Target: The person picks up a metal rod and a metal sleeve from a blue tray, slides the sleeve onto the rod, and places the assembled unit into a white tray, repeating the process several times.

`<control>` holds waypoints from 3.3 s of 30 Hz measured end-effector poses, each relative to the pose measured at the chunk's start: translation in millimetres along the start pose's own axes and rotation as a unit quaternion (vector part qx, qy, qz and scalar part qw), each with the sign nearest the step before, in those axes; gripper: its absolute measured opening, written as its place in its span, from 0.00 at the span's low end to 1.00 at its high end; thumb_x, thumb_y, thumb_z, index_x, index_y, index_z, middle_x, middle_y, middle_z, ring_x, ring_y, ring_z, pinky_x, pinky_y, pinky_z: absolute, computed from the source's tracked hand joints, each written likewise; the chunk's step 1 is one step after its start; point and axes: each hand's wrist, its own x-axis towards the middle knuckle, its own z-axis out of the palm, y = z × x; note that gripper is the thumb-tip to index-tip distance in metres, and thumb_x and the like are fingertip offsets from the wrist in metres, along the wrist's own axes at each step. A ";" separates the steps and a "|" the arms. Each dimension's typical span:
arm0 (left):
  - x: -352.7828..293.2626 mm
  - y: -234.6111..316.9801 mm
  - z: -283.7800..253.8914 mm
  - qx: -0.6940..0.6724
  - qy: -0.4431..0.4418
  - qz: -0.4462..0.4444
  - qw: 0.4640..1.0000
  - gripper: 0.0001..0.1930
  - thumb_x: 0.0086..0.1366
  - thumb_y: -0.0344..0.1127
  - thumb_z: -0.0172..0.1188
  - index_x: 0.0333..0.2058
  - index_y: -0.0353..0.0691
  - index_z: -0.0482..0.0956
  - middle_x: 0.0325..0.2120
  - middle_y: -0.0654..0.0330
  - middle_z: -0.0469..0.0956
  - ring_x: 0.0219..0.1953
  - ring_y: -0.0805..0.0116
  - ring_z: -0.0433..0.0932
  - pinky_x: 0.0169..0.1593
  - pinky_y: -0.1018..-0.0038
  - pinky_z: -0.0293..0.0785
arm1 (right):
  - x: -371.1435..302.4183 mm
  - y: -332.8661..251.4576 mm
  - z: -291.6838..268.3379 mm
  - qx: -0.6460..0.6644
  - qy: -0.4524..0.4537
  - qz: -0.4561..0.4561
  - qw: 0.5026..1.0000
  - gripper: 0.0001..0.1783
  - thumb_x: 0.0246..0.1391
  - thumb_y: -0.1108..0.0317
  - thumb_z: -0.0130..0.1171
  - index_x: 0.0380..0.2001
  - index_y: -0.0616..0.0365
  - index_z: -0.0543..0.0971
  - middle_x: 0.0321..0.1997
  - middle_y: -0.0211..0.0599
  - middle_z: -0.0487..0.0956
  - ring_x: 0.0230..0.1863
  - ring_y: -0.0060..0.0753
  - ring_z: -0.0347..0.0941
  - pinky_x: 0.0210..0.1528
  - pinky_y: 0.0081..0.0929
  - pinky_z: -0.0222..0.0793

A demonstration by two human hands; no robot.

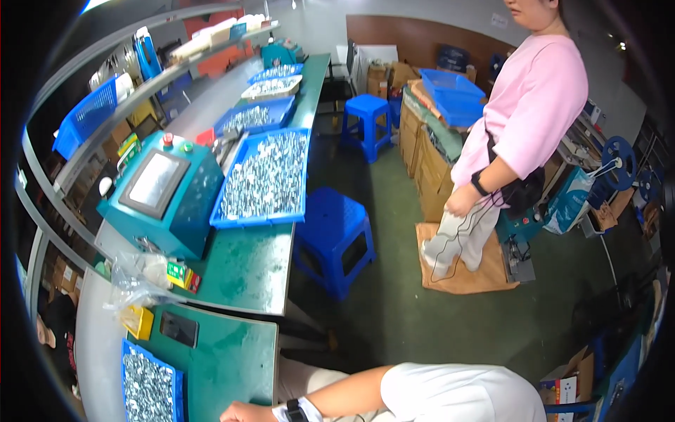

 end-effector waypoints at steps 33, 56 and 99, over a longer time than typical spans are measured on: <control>157.8 -226.1 107.8 -0.083 0.010 -0.010 0.996 0.07 0.56 0.22 0.61 0.33 0.36 0.73 0.23 0.65 0.70 0.23 0.78 0.66 0.27 0.80 0.63 | 5.7 7.3 4.0 0.022 -0.005 0.025 0.999 0.24 0.64 0.58 0.47 0.15 0.59 0.70 0.12 0.28 0.68 0.12 0.19 0.65 0.17 0.22 0.60; -5.6 -28.1 105.9 -0.455 -0.124 -0.025 0.881 0.08 0.67 0.29 0.56 0.44 0.40 0.75 0.31 0.60 0.78 0.31 0.76 0.74 0.35 0.80 0.71 | -1.3 -26.6 0.3 -0.044 -0.006 0.072 0.996 0.19 0.62 0.59 0.51 0.21 0.57 0.78 0.18 0.31 0.77 0.19 0.25 0.72 0.23 0.26 0.65; -16.9 17.2 91.7 -0.375 -0.043 -0.063 0.924 0.09 0.64 0.28 0.57 0.41 0.30 0.76 0.28 0.59 0.77 0.30 0.70 0.73 0.37 0.76 0.70 | -1.0 9.1 6.7 -0.073 -0.008 -0.051 0.996 0.18 0.59 0.67 0.52 0.15 0.61 0.71 0.13 0.34 0.71 0.15 0.33 0.65 0.22 0.33 0.58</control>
